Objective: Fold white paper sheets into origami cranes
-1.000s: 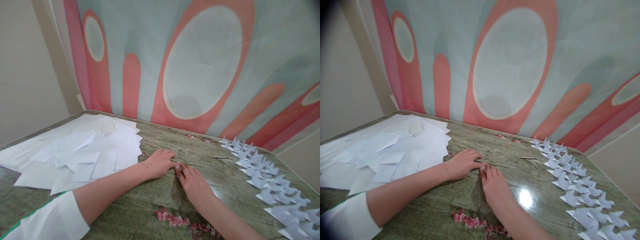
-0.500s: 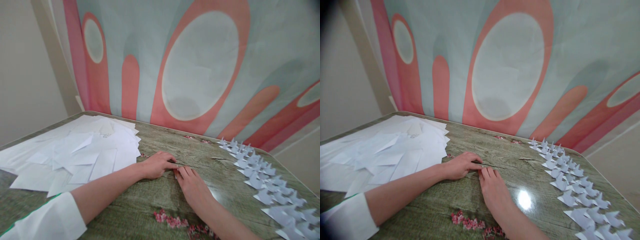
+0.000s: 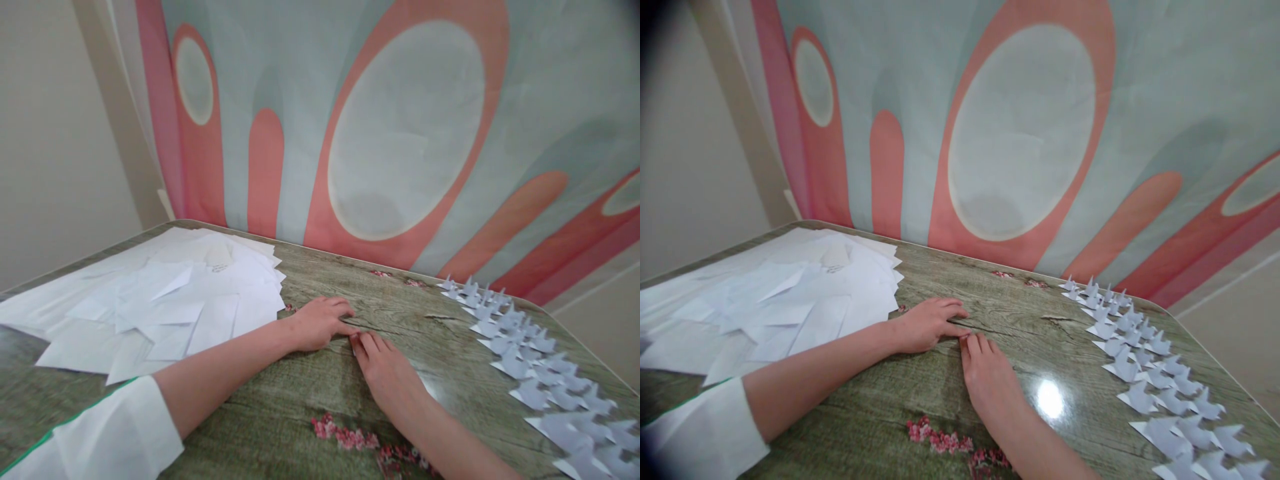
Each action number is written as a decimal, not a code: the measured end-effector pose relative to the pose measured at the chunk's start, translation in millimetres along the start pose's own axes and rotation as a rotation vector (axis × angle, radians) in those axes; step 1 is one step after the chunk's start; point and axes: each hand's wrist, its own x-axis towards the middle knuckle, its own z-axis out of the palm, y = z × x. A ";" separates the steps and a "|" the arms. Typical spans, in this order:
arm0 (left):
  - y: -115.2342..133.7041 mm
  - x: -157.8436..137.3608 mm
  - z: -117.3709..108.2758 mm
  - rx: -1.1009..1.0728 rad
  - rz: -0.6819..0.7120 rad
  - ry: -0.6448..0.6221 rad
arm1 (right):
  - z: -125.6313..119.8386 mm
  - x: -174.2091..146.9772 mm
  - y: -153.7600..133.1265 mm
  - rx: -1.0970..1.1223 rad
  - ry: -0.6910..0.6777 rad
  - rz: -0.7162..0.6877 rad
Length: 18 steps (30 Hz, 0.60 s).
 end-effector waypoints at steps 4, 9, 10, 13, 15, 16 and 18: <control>3.7 0.4 -2.8 0.036 0.001 -0.021 | 2.0 -1.6 -1.9 -0.035 0.015 0.006; 7.6 1.0 -4.4 0.052 -0.019 -0.026 | 3.0 -4.5 -1.6 -0.016 0.010 -0.013; 7.9 0.9 -4.6 0.053 -0.023 -0.025 | 2.7 -5.2 -1.6 -0.003 0.007 -0.011; 8.0 0.5 -5.0 0.053 -0.020 -0.033 | 0.9 -7.7 -2.5 0.031 -0.011 0.008; 7.5 0.2 -5.0 0.052 -0.022 -0.038 | -0.7 -9.1 -3.4 0.037 -0.035 0.019; 7.3 0.0 -4.9 0.052 -0.023 -0.040 | -1.7 -9.5 -3.7 0.036 -0.049 0.025; 7.0 -0.4 -4.6 0.052 -0.027 -0.040 | -3.9 -9.9 -4.1 0.027 -0.074 0.030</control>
